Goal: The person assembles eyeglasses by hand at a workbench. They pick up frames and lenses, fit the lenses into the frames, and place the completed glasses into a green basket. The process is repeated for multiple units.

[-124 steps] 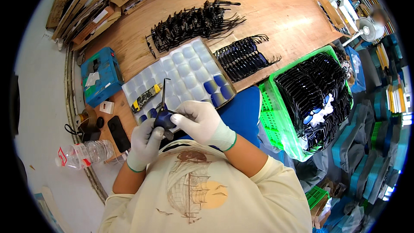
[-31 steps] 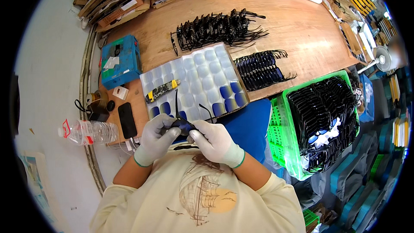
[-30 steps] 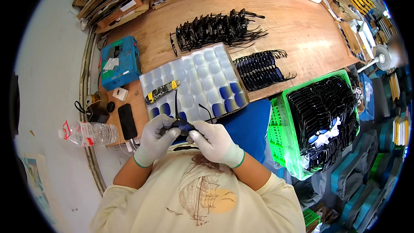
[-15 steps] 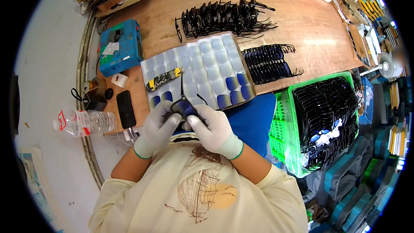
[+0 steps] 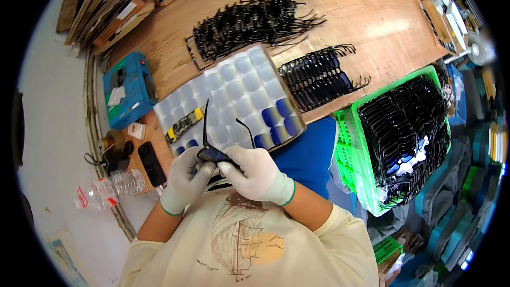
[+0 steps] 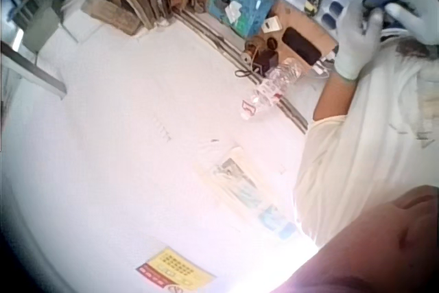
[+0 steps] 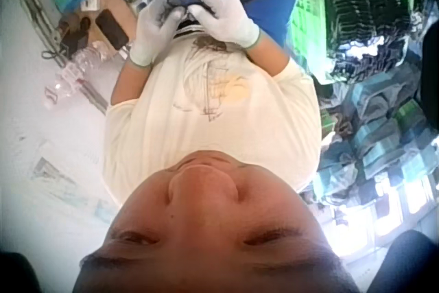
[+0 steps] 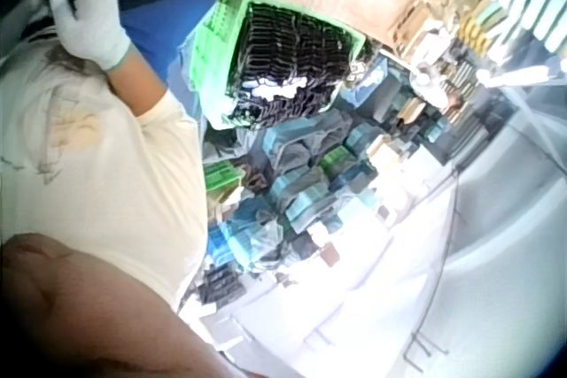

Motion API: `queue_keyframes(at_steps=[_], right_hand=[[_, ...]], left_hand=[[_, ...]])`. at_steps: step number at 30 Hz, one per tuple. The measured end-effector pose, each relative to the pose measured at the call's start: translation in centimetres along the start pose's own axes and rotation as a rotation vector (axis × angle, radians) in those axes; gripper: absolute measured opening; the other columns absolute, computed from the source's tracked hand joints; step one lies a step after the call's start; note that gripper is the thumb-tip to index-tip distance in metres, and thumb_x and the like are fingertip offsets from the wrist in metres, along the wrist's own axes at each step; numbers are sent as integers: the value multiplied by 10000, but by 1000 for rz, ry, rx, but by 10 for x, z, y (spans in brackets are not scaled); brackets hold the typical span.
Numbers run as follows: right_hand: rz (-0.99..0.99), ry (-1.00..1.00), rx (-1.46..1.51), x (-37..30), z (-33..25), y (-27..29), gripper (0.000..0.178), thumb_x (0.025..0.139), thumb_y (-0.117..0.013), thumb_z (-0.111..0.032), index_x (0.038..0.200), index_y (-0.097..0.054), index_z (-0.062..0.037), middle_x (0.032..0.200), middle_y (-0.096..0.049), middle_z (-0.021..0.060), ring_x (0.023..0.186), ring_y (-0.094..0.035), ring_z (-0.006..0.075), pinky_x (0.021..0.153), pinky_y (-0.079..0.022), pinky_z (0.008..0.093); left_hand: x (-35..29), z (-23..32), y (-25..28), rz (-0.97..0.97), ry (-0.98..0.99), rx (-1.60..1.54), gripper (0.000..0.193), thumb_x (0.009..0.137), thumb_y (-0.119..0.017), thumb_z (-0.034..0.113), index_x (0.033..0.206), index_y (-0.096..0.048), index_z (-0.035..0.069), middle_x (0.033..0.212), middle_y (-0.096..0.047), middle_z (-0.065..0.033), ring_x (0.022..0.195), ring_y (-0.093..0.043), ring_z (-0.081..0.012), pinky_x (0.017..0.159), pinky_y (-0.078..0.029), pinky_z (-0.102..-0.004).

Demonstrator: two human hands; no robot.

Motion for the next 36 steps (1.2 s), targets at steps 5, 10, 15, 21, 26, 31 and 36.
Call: queue_keyframes(at_steps=[5, 10, 15, 21, 26, 31, 36], right_hand=[[391, 83, -535, 21, 33, 76, 157, 899, -668, -109, 1041, -687, -46, 832, -698, 183, 764, -702, 373, 694, -573, 446], [690, -527, -1104, 73, 94, 254, 409, 1038, -465, -369, 1172, -648, -29, 913, -711, 275, 884, -684, 485, 830, -534, 564], [575, -605, -976, 86, 164, 267, 539, 1043, -387, -425, 1030, -697, 16, 1062, -687, 330, 1046, -645, 511, 976, -484, 553], [608, -438, -1078, 78, 133, 250, 419, 1013, -502, -380, 1150, -655, -15, 1002, -707, 279, 997, -661, 461, 885, -518, 537], [334, 290, -1129, 29, 105, 166, 209, 884, -645, -192, 1013, -643, -28, 846, -644, 158, 795, -630, 354, 724, -514, 492], [173, 300, -931, -16, 85, 56, 280, 811, -724, -225, 1035, -679, -64, 983, -631, 130, 882, -632, 324, 789, -515, 446], [116, -154, -1128, -7, 66, 6, 324, 796, -748, -259, 1050, -681, -69, 1080, -613, 132, 1020, -610, 313, 851, -503, 452]], left_hand=[[64, -25, 23, 77, -73, 96, 417, 908, -719, 300, 1177, -644, -10, 1090, -692, -173, 952, -685, -294, 861, -552, -391], [195, -99, 97, 317, 21, 413, 713, 878, -734, 343, 1422, -497, -52, 1362, -583, -291, 1255, -594, -398, 1053, -482, -466], [295, -163, 99, 123, 371, 508, 730, 804, -754, 223, 1454, -498, 11, 1391, -577, -237, 1250, -602, -344, 1042, -487, -398], [257, -154, 115, 569, 310, -179, 631, 815, -747, 168, 1355, -510, -58, 1121, -642, -165, 992, -629, -218, 846, -507, -298], [156, -108, 107, 902, -4, 90, 624, 956, -697, 272, 1396, -446, -93, 1195, -622, -184, 1045, -624, -235, 942, -496, -340], [24, -55, 32, 512, -42, -230, 318, 1001, -524, 96, 1261, -575, -81, 1053, -662, -91, 880, -592, -115, 820, -498, -267], [-39, -18, -17, 321, -64, -390, 268, 1020, -523, 103, 1217, -555, -75, 1024, -712, -122, 911, -662, -155, 838, -527, -286]])
Point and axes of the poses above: each hand's wrist, its own x-axis towards the middle knuckle, its own y-axis out of the back of the hand, z = x × y, the point moved 1 cm from there along x, towards the middle knuckle
